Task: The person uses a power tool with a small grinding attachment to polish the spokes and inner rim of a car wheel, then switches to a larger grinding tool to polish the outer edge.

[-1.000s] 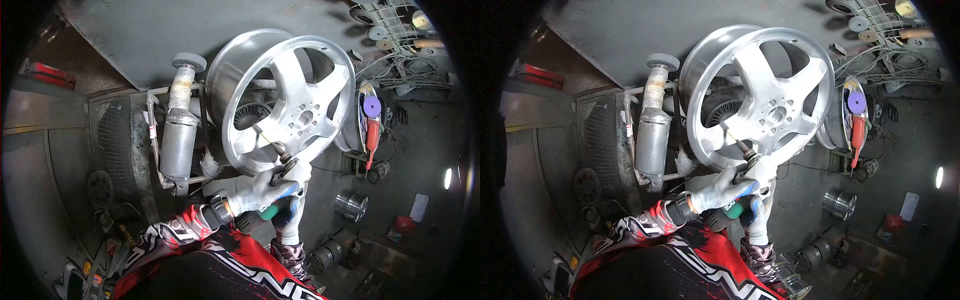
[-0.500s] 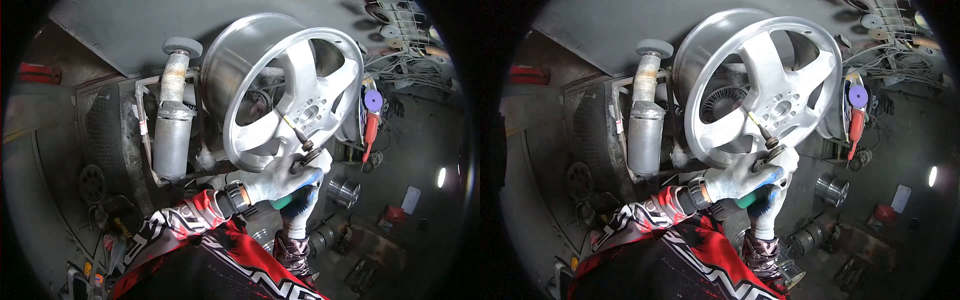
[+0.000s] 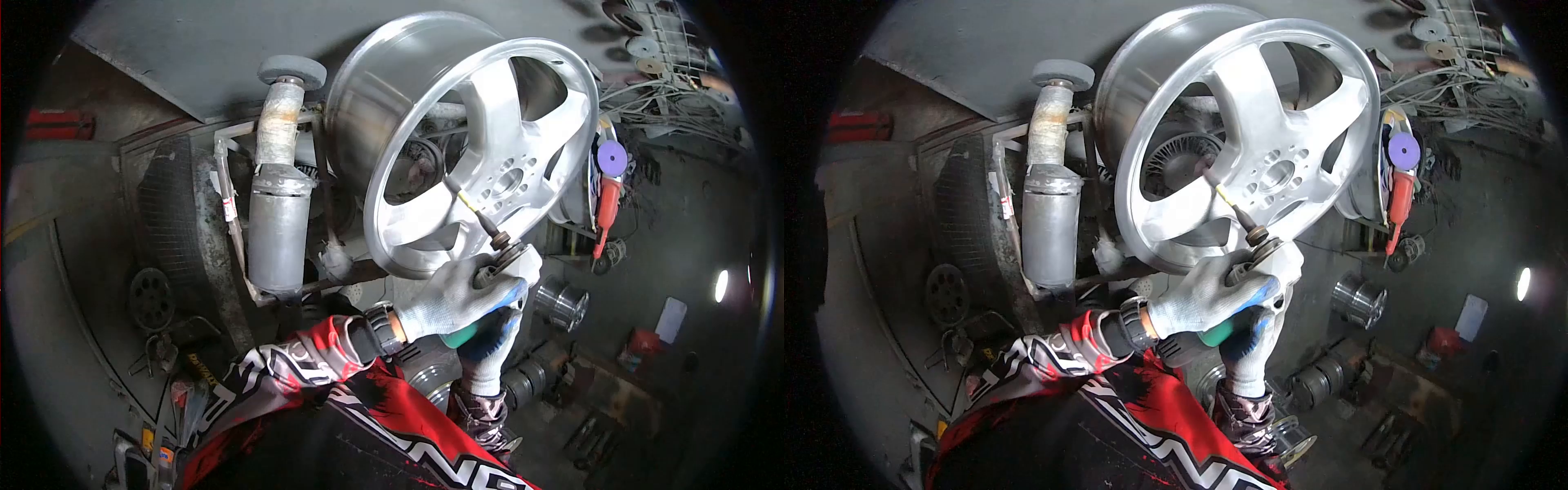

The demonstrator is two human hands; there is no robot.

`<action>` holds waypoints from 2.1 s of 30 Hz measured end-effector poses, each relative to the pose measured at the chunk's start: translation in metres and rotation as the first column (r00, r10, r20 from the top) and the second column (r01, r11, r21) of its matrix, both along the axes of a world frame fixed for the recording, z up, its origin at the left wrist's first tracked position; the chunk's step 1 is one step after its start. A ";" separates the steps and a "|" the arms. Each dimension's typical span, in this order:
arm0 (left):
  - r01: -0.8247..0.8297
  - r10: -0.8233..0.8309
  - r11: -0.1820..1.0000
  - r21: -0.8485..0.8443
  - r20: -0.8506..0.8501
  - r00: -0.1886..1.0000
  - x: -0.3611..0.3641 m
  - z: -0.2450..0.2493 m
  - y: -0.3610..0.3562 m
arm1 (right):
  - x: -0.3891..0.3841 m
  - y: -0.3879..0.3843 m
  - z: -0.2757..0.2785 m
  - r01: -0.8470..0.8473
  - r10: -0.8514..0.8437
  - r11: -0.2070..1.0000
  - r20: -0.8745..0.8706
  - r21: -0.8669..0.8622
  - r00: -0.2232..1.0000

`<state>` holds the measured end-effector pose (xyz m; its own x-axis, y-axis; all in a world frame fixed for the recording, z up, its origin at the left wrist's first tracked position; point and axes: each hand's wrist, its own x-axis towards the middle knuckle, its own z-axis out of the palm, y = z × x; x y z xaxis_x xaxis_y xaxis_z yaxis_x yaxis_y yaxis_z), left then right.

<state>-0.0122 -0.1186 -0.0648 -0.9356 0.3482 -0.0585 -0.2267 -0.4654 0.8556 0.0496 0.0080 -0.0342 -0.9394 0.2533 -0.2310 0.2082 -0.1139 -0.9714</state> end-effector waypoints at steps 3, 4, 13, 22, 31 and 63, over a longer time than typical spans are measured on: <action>-0.006 0.006 1.000 -0.001 0.005 1.000 0.001 0.002 0.000 | 0.006 0.011 -0.007 -0.077 0.078 0.997 -0.051 0.021 0.996; -0.003 0.003 1.000 0.003 0.009 1.000 0.003 0.000 0.000 | 0.008 0.010 -0.008 -0.085 0.085 0.996 -0.038 0.010 0.996; -0.215 0.210 0.965 -0.150 -0.050 0.977 0.033 0.008 -0.016 | 0.028 -0.001 -0.006 -0.034 0.036 0.999 0.069 -0.017 0.997; -0.022 0.022 1.000 0.003 -0.034 0.999 0.005 -0.010 0.011 | 0.008 0.017 -0.013 -0.068 0.070 0.996 -0.034 0.054 0.997; -0.120 0.074 0.981 -0.151 -0.277 0.958 0.023 -0.030 0.012 | 0.010 0.001 -0.010 -0.019 0.017 0.999 -0.046 -0.042 0.999; -0.092 0.078 0.979 -0.181 -0.083 0.994 0.052 -0.035 -0.014 | 0.038 -0.020 -0.015 -0.072 0.073 0.997 -0.032 0.021 0.997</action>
